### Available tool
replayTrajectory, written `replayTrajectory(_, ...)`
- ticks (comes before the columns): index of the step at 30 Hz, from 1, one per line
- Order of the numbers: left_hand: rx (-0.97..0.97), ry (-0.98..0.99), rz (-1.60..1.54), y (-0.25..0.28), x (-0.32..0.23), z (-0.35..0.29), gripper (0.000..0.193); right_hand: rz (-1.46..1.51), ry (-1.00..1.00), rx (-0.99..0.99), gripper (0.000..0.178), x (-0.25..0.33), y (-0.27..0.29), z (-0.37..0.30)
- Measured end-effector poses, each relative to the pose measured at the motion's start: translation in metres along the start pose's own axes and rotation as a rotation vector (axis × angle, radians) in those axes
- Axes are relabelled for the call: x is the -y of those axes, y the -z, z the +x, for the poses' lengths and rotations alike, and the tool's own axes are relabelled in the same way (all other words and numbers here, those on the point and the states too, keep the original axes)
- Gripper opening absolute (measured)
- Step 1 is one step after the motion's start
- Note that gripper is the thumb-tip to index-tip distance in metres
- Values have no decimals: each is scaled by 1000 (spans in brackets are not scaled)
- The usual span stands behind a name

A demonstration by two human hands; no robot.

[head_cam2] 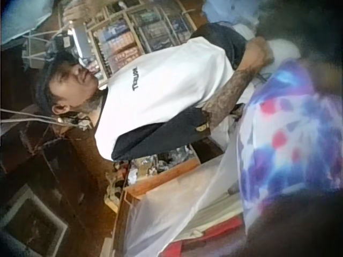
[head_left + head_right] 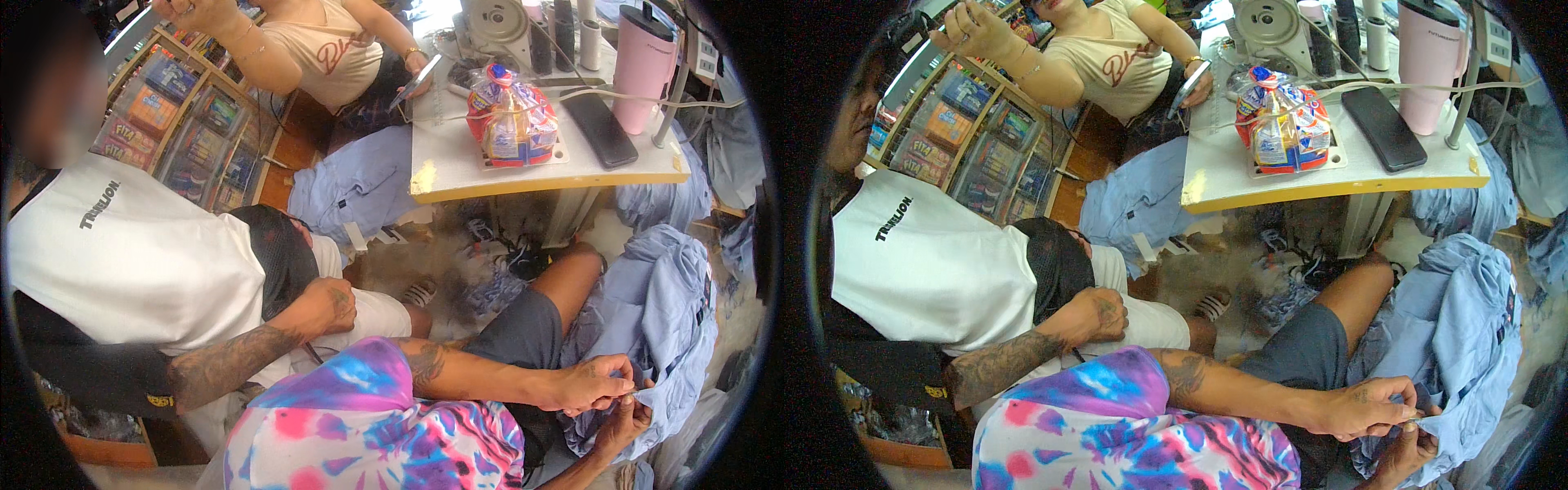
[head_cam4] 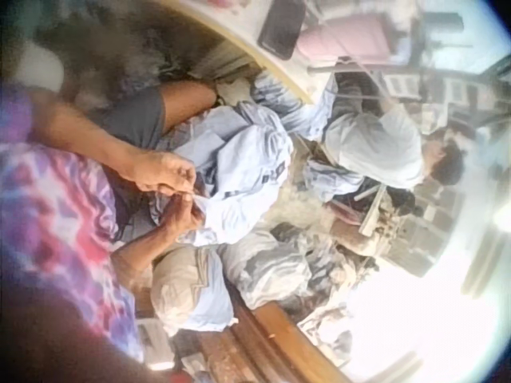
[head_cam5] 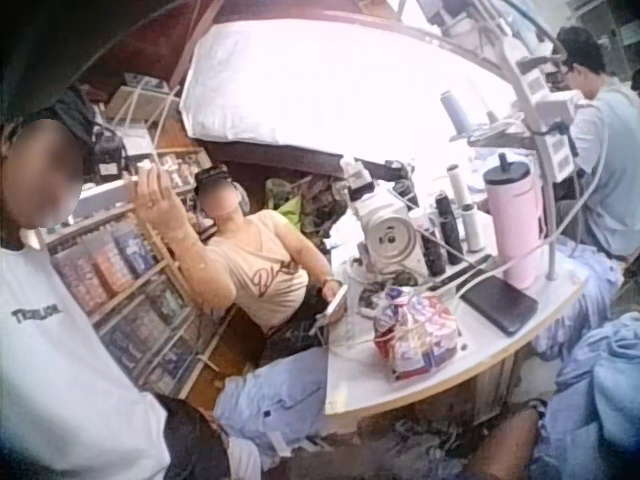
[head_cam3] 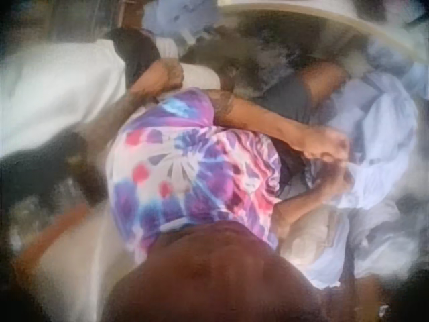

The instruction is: The person trims loose threads and pulls a long excess string from blue collared shirts using small snips and their hands.

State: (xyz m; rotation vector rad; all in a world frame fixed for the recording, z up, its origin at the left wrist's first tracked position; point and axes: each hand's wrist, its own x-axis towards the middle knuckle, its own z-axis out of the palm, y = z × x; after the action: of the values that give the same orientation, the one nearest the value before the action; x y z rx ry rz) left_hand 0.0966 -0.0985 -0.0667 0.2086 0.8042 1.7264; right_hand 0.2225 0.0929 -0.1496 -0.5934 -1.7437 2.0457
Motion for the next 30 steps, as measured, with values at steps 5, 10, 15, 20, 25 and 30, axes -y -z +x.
replayTrajectory(5,-50,-63,77,-5,3,-2,27,31,-1,28,52,-1,4,5)
replayTrajectory(10,27,-53,67,0,11,13,22,-8,-226,-208,61,41,-20,-4)
replayTrajectory(15,-172,102,25,-11,-28,-15,24,107,-165,-3,44,47,-51,7)
replayTrajectory(20,-89,17,147,-17,-22,-9,26,235,-117,27,41,54,-45,-4)
replayTrajectory(25,-105,-8,140,-12,-20,-14,24,228,-116,42,42,54,-50,-8)
replayTrajectory(30,-116,-25,128,-15,-18,-17,19,247,-128,108,42,57,-48,-5)
